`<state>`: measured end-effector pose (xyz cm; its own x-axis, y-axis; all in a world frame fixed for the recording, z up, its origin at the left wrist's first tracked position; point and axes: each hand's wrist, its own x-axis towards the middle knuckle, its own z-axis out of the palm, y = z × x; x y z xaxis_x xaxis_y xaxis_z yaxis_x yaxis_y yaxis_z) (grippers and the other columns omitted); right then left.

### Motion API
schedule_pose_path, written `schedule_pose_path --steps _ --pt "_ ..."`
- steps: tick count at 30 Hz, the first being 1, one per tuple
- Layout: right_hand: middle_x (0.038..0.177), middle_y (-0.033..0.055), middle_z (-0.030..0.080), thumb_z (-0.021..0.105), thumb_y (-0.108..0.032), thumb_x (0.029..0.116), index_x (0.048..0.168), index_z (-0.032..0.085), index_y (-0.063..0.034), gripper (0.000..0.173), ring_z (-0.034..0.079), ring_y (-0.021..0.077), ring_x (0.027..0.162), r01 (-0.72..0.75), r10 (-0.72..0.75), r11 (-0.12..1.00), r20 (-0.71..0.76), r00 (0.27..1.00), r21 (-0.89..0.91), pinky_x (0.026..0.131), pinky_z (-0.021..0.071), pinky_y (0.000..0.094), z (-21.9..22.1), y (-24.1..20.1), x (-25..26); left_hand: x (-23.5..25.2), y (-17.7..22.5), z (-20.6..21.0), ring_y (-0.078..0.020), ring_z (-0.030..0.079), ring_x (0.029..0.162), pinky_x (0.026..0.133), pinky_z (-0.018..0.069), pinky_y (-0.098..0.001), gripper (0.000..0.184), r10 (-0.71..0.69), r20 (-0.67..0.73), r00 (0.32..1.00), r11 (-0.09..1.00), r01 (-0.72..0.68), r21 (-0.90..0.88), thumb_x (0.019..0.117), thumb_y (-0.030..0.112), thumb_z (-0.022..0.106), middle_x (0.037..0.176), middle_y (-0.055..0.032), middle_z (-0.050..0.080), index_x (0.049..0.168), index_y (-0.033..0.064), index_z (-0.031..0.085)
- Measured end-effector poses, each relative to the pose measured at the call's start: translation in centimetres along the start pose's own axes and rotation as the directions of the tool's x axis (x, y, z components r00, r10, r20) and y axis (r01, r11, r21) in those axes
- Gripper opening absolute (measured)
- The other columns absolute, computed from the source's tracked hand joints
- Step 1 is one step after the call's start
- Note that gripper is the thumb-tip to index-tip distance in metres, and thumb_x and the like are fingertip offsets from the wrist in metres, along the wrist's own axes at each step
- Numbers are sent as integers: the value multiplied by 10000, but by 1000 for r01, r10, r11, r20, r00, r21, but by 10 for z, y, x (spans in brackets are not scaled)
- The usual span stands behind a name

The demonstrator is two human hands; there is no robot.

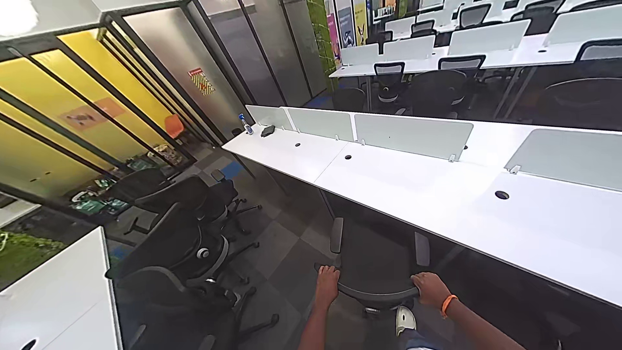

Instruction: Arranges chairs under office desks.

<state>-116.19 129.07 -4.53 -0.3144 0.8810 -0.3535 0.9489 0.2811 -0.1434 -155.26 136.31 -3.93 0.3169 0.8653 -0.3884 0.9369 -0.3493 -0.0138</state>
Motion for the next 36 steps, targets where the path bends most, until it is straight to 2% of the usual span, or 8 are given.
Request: schedule_pose_path --steps 4,11,18,24,27,31,36 --pt "1059 121 739 774 -352 755 1080 694 -58 445 700 290 1060 19 -18 1000 -44 999 15 924 536 486 -7 12 19 32 -6 -15 -285 564 1282 1169 353 -506 474 3 16 1000 1000 -3 19 758 103 732 1306 -63 661 1228 163 712" --pt "1003 119 743 755 -337 758 1029 696 -51 398 714 290 1000 35 -30 998 -102 994 46 872 550 475 -21 36 55 92 -17 -35 -270 576 1258 1178 342 -492 426 56 -24 998 998 -56 19 777 100 715 1264 -51 678 1198 170 726" --pt "1022 125 731 737 -335 780 1038 685 -53 386 699 295 1026 -22 26 996 -53 998 91 889 536 483 -47 58 97 158 -26 -64 -257 579 1249 1178 338 -489 422 91 -23 996 995 -90 37 803 103 700 1254 -37 683 1215 193 721" --pt "1026 107 737 757 -359 752 1050 690 -67 422 698 283 1034 -119 125 987 -45 991 110 903 532 479 -64 73 132 216 -40 -83 -252 579 1235 1164 344 -492 464 158 -58 986 987 -155 43 753 128 736 1238 -19 684 1208 216 727" --pt "1002 103 737 753 -346 758 1018 689 -67 387 704 270 1018 -179 186 976 -48 981 125 880 541 471 -68 68 149 249 -52 -97 -251 583 1225 1169 340 -488 441 213 -66 975 976 -209 58 765 120 733 1226 -22 686 1196 210 730" --pt "937 86 741 771 -330 727 953 701 -73 349 717 254 949 -240 256 963 -143 956 121 839 554 451 -63 48 174 288 -79 -114 -255 585 1236 1177 342 -473 422 290 -57 955 955 -286 75 778 81 717 1232 -33 687 1186 185 731" --pt "908 70 739 794 -339 675 931 708 -87 369 719 242 926 -310 324 945 -187 927 101 814 560 441 -70 42 194 323 -93 -131 -271 576 1238 1153 357 -501 444 353 16 936 928 -352 124 765 151 743 1250 -45 673 1208 182 713"
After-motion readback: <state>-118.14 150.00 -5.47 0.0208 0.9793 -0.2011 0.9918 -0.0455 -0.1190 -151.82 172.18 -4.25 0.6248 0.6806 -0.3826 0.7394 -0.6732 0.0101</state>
